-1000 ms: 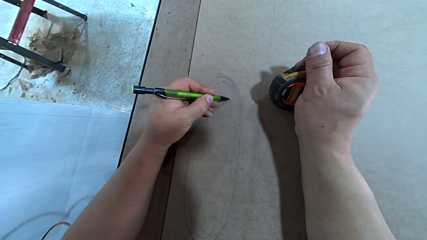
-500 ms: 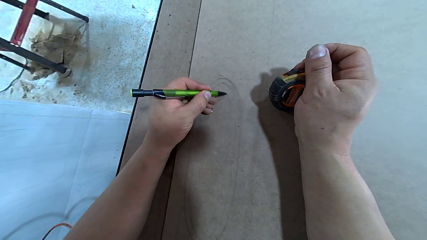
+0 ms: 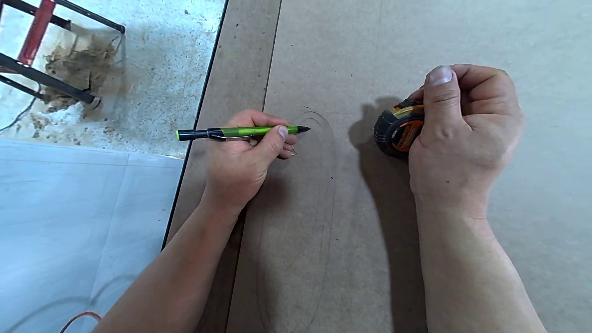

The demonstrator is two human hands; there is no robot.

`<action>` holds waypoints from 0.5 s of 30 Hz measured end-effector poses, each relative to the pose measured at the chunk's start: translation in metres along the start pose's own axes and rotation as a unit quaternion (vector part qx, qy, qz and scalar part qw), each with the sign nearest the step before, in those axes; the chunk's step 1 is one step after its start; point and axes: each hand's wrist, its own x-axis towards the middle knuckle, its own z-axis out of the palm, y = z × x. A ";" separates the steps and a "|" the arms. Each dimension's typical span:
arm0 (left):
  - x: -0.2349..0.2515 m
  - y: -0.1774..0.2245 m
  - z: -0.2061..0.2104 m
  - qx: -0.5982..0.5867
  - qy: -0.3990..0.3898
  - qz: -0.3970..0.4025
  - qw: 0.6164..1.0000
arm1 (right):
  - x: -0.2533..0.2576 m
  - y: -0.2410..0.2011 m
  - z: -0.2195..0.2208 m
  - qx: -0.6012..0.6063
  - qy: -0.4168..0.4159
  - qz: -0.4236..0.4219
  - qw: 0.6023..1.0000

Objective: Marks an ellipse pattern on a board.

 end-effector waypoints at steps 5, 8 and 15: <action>-0.001 -0.001 0.000 -0.004 -0.025 0.013 1.000 | 0.000 0.001 0.000 -0.003 0.001 0.000 1.000; -0.001 0.000 0.001 0.011 0.002 0.005 1.000 | 0.000 0.000 0.000 -0.007 0.000 0.000 1.000; -0.002 -0.001 0.002 0.015 0.003 0.008 1.000 | 0.000 0.000 0.000 -0.002 -0.001 -0.001 1.000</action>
